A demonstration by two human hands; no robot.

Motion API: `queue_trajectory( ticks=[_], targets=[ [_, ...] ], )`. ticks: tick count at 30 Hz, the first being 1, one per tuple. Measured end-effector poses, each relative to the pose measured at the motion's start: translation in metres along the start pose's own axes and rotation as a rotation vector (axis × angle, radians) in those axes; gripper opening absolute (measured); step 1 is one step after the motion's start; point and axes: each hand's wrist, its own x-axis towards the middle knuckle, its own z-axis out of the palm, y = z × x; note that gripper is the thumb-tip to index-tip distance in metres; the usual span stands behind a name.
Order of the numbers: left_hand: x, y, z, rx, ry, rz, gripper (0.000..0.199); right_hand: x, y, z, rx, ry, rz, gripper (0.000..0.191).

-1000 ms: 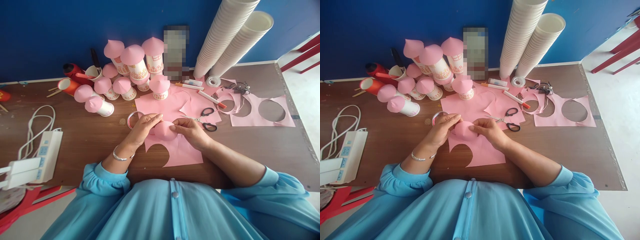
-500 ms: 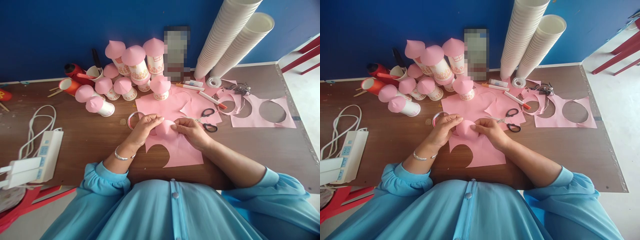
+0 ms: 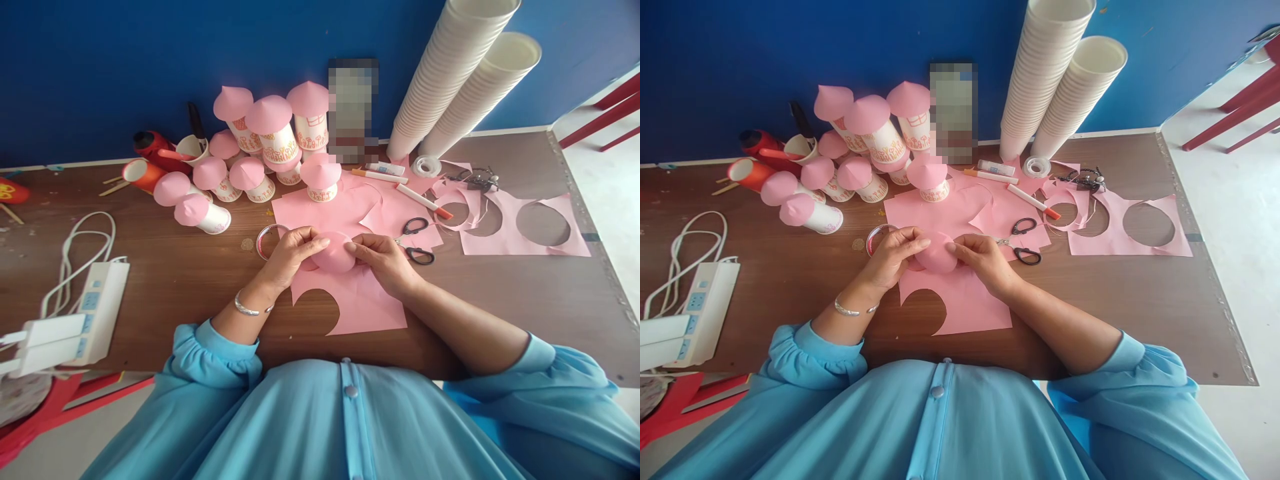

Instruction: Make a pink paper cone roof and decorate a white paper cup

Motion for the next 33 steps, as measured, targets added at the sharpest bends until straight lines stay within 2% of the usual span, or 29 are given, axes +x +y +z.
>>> queue_trajectory(
  ticks=[4,6,10,13,16,21,28,33],
  targets=[
    [0.0,-0.002,0.0,-0.005,0.081,0.038,0.037,-0.001,0.002,0.001,0.0,0.04,-0.071,0.046],
    [0.0,-0.002,0.0,-0.009,0.079,0.044,0.035,-0.001,0.001,0.001,-0.024,0.051,-0.104,0.046],
    [-0.001,-0.001,0.0,-0.005,0.01,0.038,0.035,-0.001,-0.002,0.003,-0.048,0.046,-0.12,0.047],
    [-0.003,0.002,-0.001,0.015,-0.094,0.012,0.034,-0.001,-0.004,0.004,-0.067,0.041,-0.102,0.049],
    [-0.004,0.005,-0.002,0.048,-0.187,0.007,0.032,-0.001,-0.005,0.004,-0.111,0.01,-0.089,0.05],
    [-0.003,0.006,-0.005,0.051,-0.276,0.025,0.034,-0.001,-0.005,0.005,-0.078,-0.061,-0.071,0.048],
    [-0.002,0.007,-0.008,0.096,-0.338,0.001,0.035,-0.002,-0.002,0.006,0.043,-0.117,0.002,0.04],
    [-0.003,0.009,-0.007,0.081,-0.28,-0.005,0.032,-0.002,-0.002,0.007,0.024,-0.08,-0.015,0.041]
  ],
)
